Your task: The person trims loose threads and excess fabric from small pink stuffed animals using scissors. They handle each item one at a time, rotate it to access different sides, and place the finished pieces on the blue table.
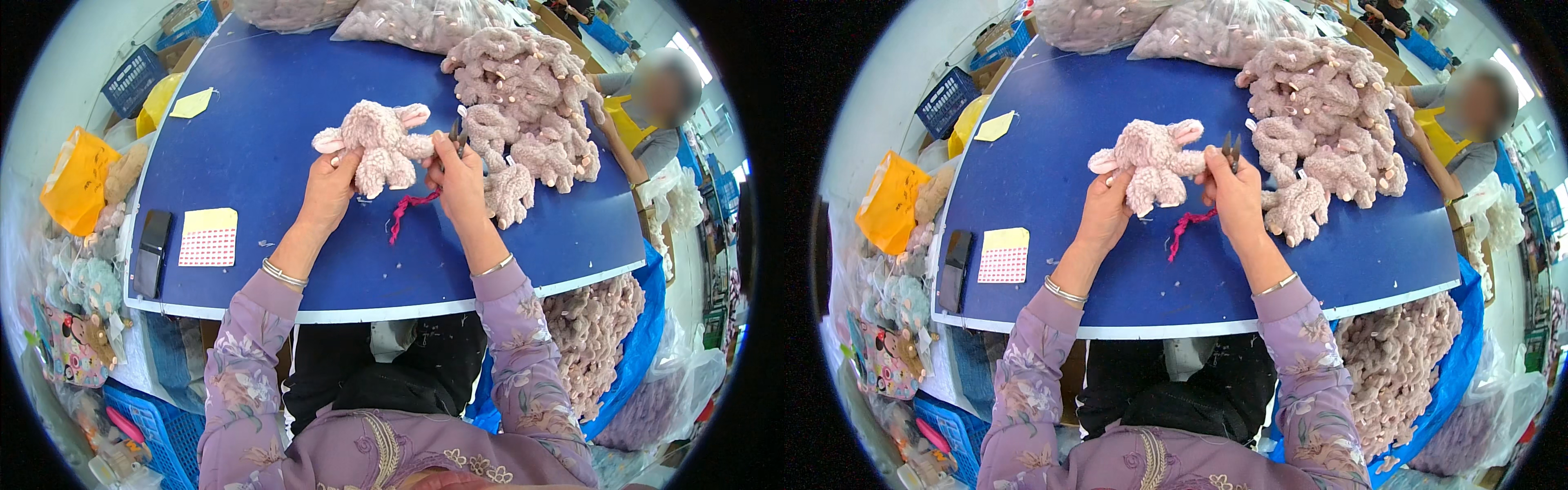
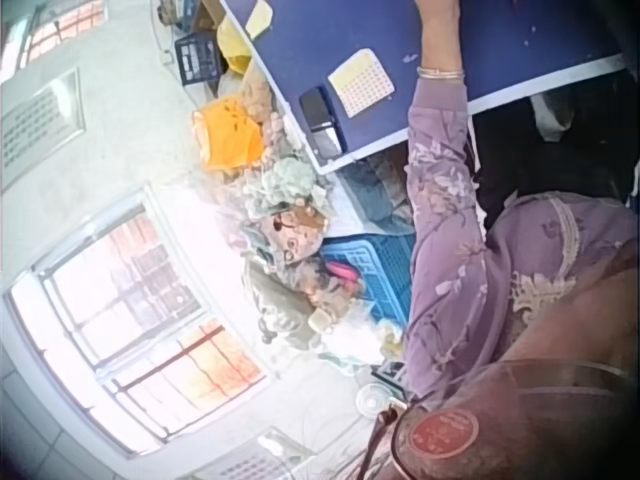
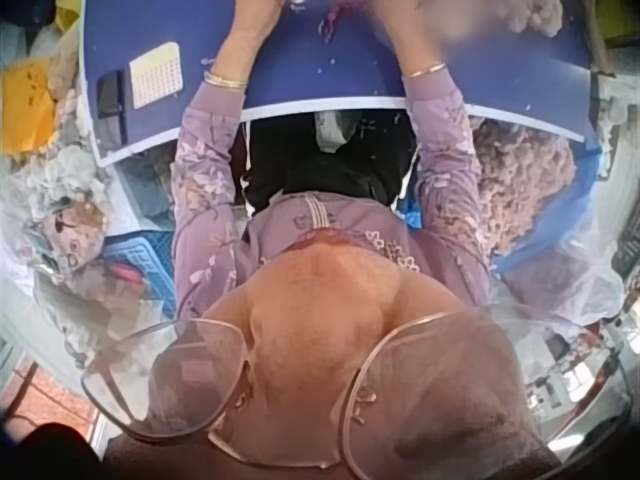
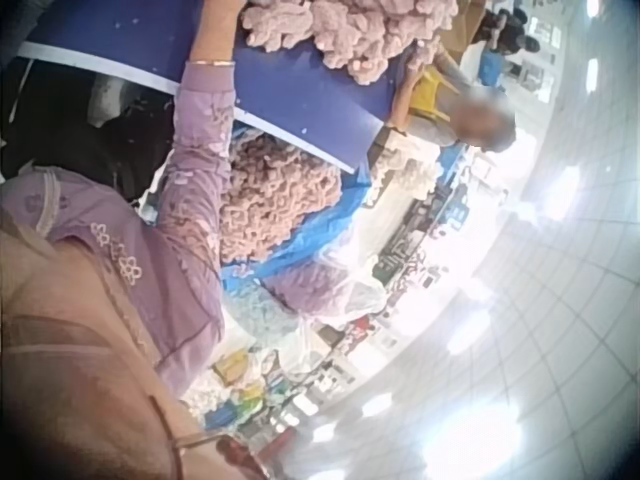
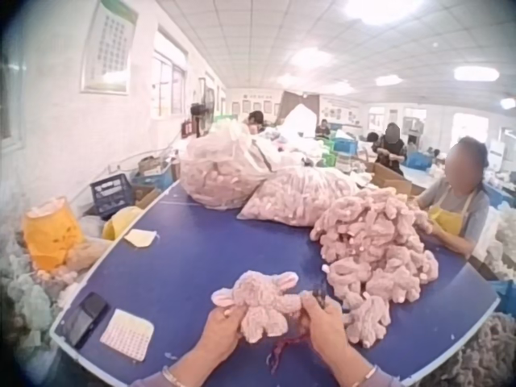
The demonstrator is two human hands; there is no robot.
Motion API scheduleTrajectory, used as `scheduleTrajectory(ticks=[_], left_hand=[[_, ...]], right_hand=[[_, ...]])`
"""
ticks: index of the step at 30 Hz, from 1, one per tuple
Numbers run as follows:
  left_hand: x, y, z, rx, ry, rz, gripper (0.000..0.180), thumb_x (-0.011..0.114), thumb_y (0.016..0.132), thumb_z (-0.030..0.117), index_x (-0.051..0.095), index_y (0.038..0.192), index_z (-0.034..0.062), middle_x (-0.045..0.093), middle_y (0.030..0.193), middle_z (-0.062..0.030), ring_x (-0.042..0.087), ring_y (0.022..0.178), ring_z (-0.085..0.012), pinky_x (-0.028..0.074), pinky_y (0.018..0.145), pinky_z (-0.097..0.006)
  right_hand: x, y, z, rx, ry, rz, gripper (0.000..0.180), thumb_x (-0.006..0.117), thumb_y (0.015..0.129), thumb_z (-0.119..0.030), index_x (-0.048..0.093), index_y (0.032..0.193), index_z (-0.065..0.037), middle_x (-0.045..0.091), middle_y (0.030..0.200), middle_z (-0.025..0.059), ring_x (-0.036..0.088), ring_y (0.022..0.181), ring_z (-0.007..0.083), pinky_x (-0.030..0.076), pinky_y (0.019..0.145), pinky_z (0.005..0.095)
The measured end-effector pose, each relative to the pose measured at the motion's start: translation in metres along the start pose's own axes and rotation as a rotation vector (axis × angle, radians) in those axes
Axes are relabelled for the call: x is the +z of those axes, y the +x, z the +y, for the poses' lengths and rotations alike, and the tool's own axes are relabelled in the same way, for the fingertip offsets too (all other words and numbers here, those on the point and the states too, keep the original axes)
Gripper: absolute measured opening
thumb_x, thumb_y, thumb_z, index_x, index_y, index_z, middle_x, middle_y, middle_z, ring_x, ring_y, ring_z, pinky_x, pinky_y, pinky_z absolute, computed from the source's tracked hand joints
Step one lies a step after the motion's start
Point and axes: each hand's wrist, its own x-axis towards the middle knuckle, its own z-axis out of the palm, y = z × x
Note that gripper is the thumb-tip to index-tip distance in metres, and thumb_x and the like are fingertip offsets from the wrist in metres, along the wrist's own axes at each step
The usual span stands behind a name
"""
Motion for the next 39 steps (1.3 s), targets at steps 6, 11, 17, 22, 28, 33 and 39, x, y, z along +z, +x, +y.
scheduleTrajectory(ticks=[6,11,17,22,28,33,39], left_hand=[[-0.006,0.003,0.002,0.03,-0.059,0.029,0.026,0.046,0.103,0.022,0.057,0.118,0.0046,0.064,0.106,-0.0032,0.062,0.091,-0.0116,0.051,0.072,-0.028],[-0.002,0.002,0.003,-0.014,-0.069,0.033,0.023,0.046,0.103,0.024,0.058,0.11,0.0057,0.064,0.095,-0.0022,0.059,0.077,-0.0096,0.047,0.063,-0.026],[0.008,-0.004,0.006,-0.052,0.018,0.072,0.024,0.051,0.098,0.025,0.06,0.106,0.0039,0.066,0.088,-0.0035,0.06,0.07,-0.0105,0.046,0.057,-0.025],[0.013,-0.007,0.01,-0.036,0.099,0.024,0.026,0.059,0.094,0.022,0.059,0.112,0.0044,0.066,0.098,-0.0046,0.063,0.077,-0.0102,0.05,0.057,-0.025],[0.01,-0.006,0.002,0.053,0.071,0.006,0.037,0.058,0.087,0.0,0.055,0.124,0.0009,0.063,0.111,-0.0036,0.06,0.097,-0.01,0.05,0.078,-0.025],[0.008,-0.008,0.003,0.092,0.077,0.0,0.038,0.058,0.087,-0.002,0.055,0.124,0.001,0.061,0.116,-0.0054,0.06,0.105,-0.0148,0.05,0.086,-0.029],[0.0,-0.002,-0.001,0.226,0.12,0.048,0.039,0.059,0.086,-0.002,0.055,0.125,0.0016,0.06,0.12,-0.0069,0.059,0.111,-0.0183,0.047,0.095,-0.032]], right_hand=[[0.009,-0.011,-0.007,-0.249,-0.448,-0.124,0.015,0.065,0.09,-0.015,0.06,0.093,-0.001,0.062,0.077,0.0001,0.046,0.064,0.0009,0.038,0.054,0.02],[0.02,-0.017,0.001,-0.438,-0.664,-0.167,0.028,0.074,0.079,-0.006,0.058,0.102,-0.005,0.063,0.089,0.0,0.045,0.061,0.0008,0.037,0.052,0.0202],[0.021,-0.018,-0.002,-0.508,-0.872,-0.105,0.029,0.073,0.075,-0.008,0.059,0.101,-0.005,0.065,0.09,0.0101,0.066,0.074,0.0224,0.051,0.062,0.0304],[0.02,-0.022,-0.001,-0.522,-0.887,-0.135,0.024,0.073,0.076,-0.009,0.06,0.096,-0.004,0.066,0.082,0.0116,0.066,0.07,0.0257,0.051,0.06,0.0317],[0.019,-0.02,0.008,-0.528,-0.686,-0.205,0.017,0.072,0.085,-0.011,0.058,0.087,-0.001,0.058,0.065,-0.0006,0.047,0.056,0.0035,0.038,0.05,0.0223],[0.021,-0.025,-0.006,-0.357,-0.671,-0.187,0.021,0.073,0.085,-0.016,0.058,0.085,-0.001,0.059,0.066,0.0022,0.048,0.06,0.0048,0.04,0.052,0.025],[0.023,-0.027,-0.008,-0.119,-0.357,-0.179,0.022,0.073,0.086,-0.016,0.055,0.08,-0.004,0.048,0.067,-0.0063,0.037,0.06,0.0032,0.032,0.051,0.0232]])
